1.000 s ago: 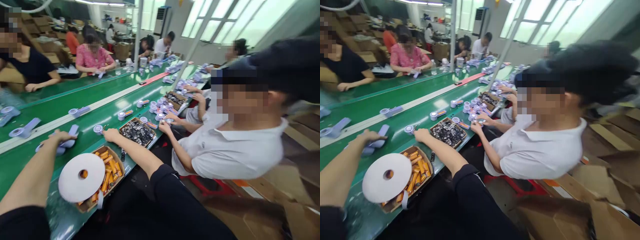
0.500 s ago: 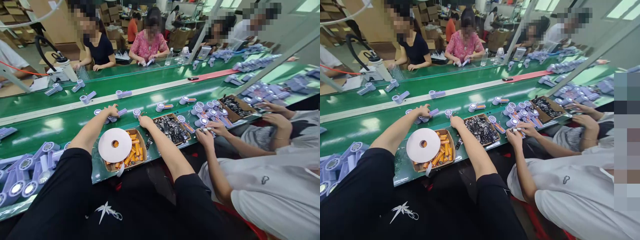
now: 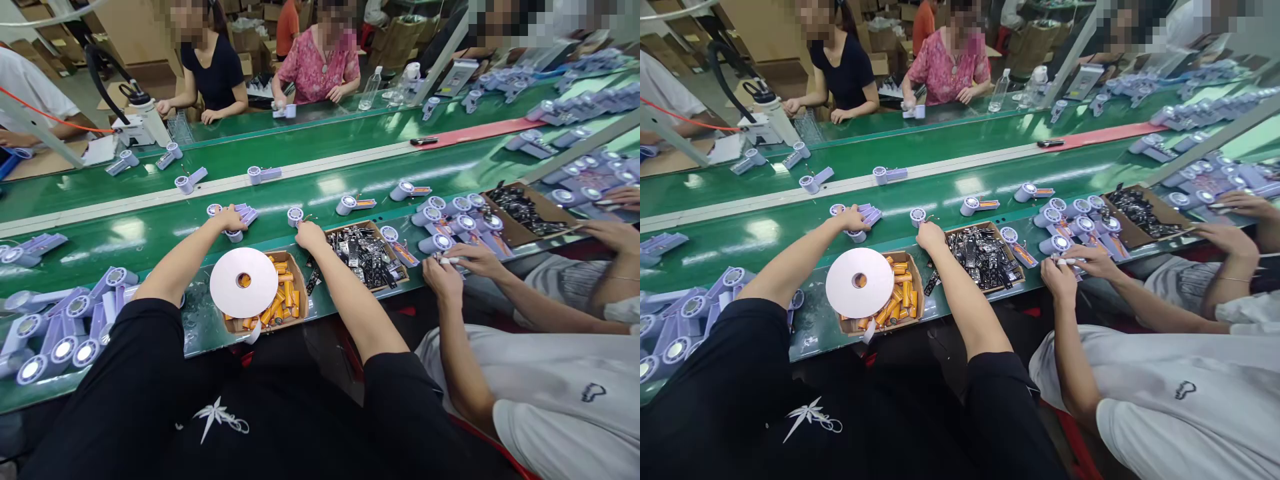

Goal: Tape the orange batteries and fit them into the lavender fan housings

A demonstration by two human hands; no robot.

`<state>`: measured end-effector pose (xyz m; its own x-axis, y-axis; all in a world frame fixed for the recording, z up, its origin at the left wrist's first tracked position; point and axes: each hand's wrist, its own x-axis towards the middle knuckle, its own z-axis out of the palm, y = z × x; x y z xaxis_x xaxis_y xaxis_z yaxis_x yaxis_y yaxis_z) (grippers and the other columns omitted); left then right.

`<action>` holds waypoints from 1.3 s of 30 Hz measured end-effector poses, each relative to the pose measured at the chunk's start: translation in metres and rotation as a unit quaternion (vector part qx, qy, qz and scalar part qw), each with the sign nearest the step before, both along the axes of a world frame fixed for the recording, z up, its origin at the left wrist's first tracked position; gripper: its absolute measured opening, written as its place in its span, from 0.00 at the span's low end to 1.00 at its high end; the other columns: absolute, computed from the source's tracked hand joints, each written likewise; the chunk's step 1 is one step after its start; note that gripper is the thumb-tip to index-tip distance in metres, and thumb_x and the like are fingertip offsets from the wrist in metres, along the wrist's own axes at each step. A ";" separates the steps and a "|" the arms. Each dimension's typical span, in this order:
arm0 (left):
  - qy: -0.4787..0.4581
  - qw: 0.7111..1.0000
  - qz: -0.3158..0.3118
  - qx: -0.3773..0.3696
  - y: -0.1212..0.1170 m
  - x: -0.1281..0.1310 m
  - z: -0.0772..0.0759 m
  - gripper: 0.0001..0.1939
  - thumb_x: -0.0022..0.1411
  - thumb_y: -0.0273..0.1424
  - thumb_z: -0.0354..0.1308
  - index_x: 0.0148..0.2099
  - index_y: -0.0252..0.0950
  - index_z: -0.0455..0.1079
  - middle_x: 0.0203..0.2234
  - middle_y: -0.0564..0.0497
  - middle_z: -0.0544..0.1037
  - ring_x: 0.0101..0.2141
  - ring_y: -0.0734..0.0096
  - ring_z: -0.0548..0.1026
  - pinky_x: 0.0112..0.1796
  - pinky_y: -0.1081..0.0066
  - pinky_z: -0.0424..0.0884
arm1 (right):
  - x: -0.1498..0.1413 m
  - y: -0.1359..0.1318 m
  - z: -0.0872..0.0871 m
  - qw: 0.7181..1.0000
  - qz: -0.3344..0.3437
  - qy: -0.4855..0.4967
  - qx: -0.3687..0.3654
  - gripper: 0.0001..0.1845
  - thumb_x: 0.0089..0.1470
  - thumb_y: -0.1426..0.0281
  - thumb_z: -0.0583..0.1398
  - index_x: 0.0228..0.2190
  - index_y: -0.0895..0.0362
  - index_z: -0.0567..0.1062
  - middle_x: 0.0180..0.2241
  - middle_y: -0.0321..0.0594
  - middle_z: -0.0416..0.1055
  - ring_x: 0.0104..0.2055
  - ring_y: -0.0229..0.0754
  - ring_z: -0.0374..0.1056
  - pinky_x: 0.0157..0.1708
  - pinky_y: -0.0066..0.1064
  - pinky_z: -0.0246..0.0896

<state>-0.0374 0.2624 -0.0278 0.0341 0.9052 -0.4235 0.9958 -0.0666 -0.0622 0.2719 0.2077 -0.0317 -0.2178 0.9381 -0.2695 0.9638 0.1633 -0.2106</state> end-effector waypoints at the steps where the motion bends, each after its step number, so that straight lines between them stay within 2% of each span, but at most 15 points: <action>1: -0.001 1.000 -0.006 -0.003 0.003 0.002 0.000 0.40 0.58 0.60 0.64 0.61 0.37 0.83 0.70 0.28 0.68 0.67 0.25 0.65 0.70 0.32 0.50 | -0.001 -0.001 0.001 1.000 -0.008 -0.002 0.001 0.24 0.69 0.74 0.58 0.62 0.67 0.78 0.61 0.69 0.77 0.63 0.59 0.78 0.61 0.41 0.72; 6: -0.017 1.000 -0.016 -0.005 0.012 0.019 0.009 0.37 0.54 0.57 0.71 0.57 0.35 0.84 0.66 0.29 0.72 0.63 0.25 0.68 0.68 0.33 0.54 | -0.003 -0.003 0.010 0.999 -0.045 -0.021 0.006 0.22 0.69 0.75 0.59 0.60 0.66 0.80 0.58 0.70 0.79 0.61 0.58 0.79 0.59 0.39 0.73; 10: -0.051 0.999 0.000 0.008 -0.014 -0.003 0.031 0.40 0.61 0.60 0.66 0.61 0.34 0.81 0.70 0.30 0.66 0.61 0.28 0.71 0.67 0.38 0.58 | -0.003 -0.009 0.016 0.997 -0.058 -0.039 0.017 0.22 0.74 0.72 0.55 0.59 0.66 0.81 0.58 0.72 0.79 0.61 0.59 0.79 0.58 0.42 0.73; 13: -0.050 0.999 0.003 0.008 -0.063 -0.038 0.049 0.41 0.63 0.64 0.62 0.60 0.33 0.81 0.68 0.31 0.66 0.58 0.32 0.75 0.64 0.42 0.63 | -0.002 -0.019 0.024 0.997 -0.061 -0.049 0.026 0.25 0.76 0.62 0.56 0.58 0.67 0.81 0.58 0.74 0.77 0.62 0.64 0.78 0.59 0.47 0.73; 17: 0.017 1.000 0.004 -0.010 -0.146 -0.065 0.062 0.36 0.64 0.62 0.65 0.54 0.33 0.84 0.65 0.31 0.69 0.57 0.29 0.76 0.63 0.36 0.63 | -0.005 -0.043 0.051 0.996 -0.048 -0.038 0.067 0.27 0.75 0.55 0.57 0.60 0.61 0.80 0.55 0.69 0.80 0.59 0.66 0.80 0.57 0.51 0.74; 20: 0.042 0.997 0.001 -0.069 -0.195 -0.058 0.060 0.30 0.66 0.57 0.64 0.49 0.33 0.86 0.63 0.29 0.72 0.56 0.29 0.78 0.63 0.35 0.64 | -0.008 -0.072 0.073 0.993 -0.016 0.008 0.113 0.27 0.75 0.54 0.57 0.65 0.54 0.78 0.53 0.62 0.83 0.56 0.64 0.81 0.54 0.52 0.75; 22: 0.051 0.994 -0.015 -0.091 -0.221 -0.048 0.061 0.25 0.66 0.52 0.66 0.48 0.35 0.86 0.63 0.30 0.74 0.58 0.28 0.76 0.65 0.33 0.61 | -0.006 -0.097 0.077 0.990 0.007 0.049 0.134 0.26 0.75 0.55 0.57 0.65 0.53 0.78 0.53 0.57 0.84 0.54 0.63 0.82 0.52 0.50 0.76; 24: 0.059 0.996 -0.040 -0.049 -0.246 -0.036 0.067 0.23 0.66 0.49 0.67 0.52 0.36 0.85 0.65 0.31 0.74 0.64 0.26 0.72 0.68 0.30 0.56 | 0.001 -0.125 0.072 0.981 0.028 0.108 0.157 0.24 0.74 0.57 0.59 0.62 0.53 0.81 0.53 0.53 0.86 0.54 0.60 0.82 0.52 0.47 0.77; 27: 0.002 0.987 -0.134 0.086 -0.277 -0.019 0.081 0.32 0.67 0.47 0.67 0.68 0.38 0.76 0.71 0.34 0.71 0.70 0.32 0.65 0.72 0.36 0.53 | 0.018 -0.170 0.052 0.955 0.053 0.224 0.185 0.20 0.72 0.59 0.59 0.54 0.53 0.85 0.53 0.48 0.87 0.54 0.55 0.83 0.54 0.42 0.77; 28: -0.036 0.977 -0.178 0.113 -0.284 -0.013 0.083 0.37 0.67 0.47 0.68 0.72 0.38 0.71 0.73 0.35 0.69 0.72 0.35 0.63 0.73 0.40 0.53 | 0.023 -0.184 0.046 0.946 0.061 0.263 0.179 0.19 0.72 0.59 0.59 0.51 0.53 0.87 0.51 0.47 0.87 0.52 0.54 0.84 0.53 0.40 0.77; 30: -0.101 0.954 -0.259 0.108 -0.290 -0.002 0.082 0.44 0.66 0.46 0.70 0.78 0.40 0.63 0.75 0.38 0.67 0.74 0.38 0.61 0.74 0.42 0.51 | 0.032 -0.207 0.038 0.931 0.066 0.328 0.143 0.19 0.72 0.58 0.58 0.45 0.54 0.88 0.45 0.46 0.89 0.45 0.51 0.85 0.48 0.37 0.77; 32: -0.129 0.943 -0.297 0.081 -0.288 0.008 0.073 0.43 0.64 0.41 0.71 0.77 0.41 0.63 0.74 0.39 0.69 0.74 0.36 0.60 0.74 0.38 0.49 | 0.036 -0.225 0.035 0.925 0.043 0.365 0.095 0.21 0.71 0.57 0.58 0.40 0.55 0.88 0.37 0.45 0.88 0.36 0.48 0.83 0.39 0.35 0.74; 35: -0.162 0.942 -0.278 0.098 -0.287 0.011 0.058 0.34 0.63 0.36 0.69 0.70 0.40 0.71 0.68 0.40 0.76 0.71 0.34 0.64 0.70 0.34 0.56 | 0.030 -0.247 0.034 0.927 0.015 0.375 -0.018 0.22 0.69 0.53 0.62 0.35 0.55 0.87 0.27 0.41 0.83 0.27 0.44 0.76 0.30 0.33 0.67; 37: -0.210 0.931 -0.253 0.157 -0.296 0.006 0.051 0.32 0.62 0.36 0.69 0.67 0.40 0.72 0.64 0.40 0.79 0.68 0.35 0.67 0.67 0.36 0.62 | 0.016 -0.263 0.031 0.920 0.009 0.380 -0.098 0.21 0.65 0.51 0.66 0.36 0.56 0.87 0.25 0.39 0.82 0.26 0.42 0.75 0.29 0.31 0.66; 39: -0.262 0.908 -0.232 0.230 -0.314 0.000 0.049 0.35 0.61 0.36 0.69 0.68 0.39 0.68 0.61 0.39 0.80 0.66 0.37 0.67 0.66 0.39 0.66 | -0.003 -0.279 0.027 0.900 0.008 0.410 -0.149 0.21 0.62 0.51 0.70 0.40 0.57 0.87 0.26 0.38 0.82 0.25 0.40 0.74 0.29 0.29 0.65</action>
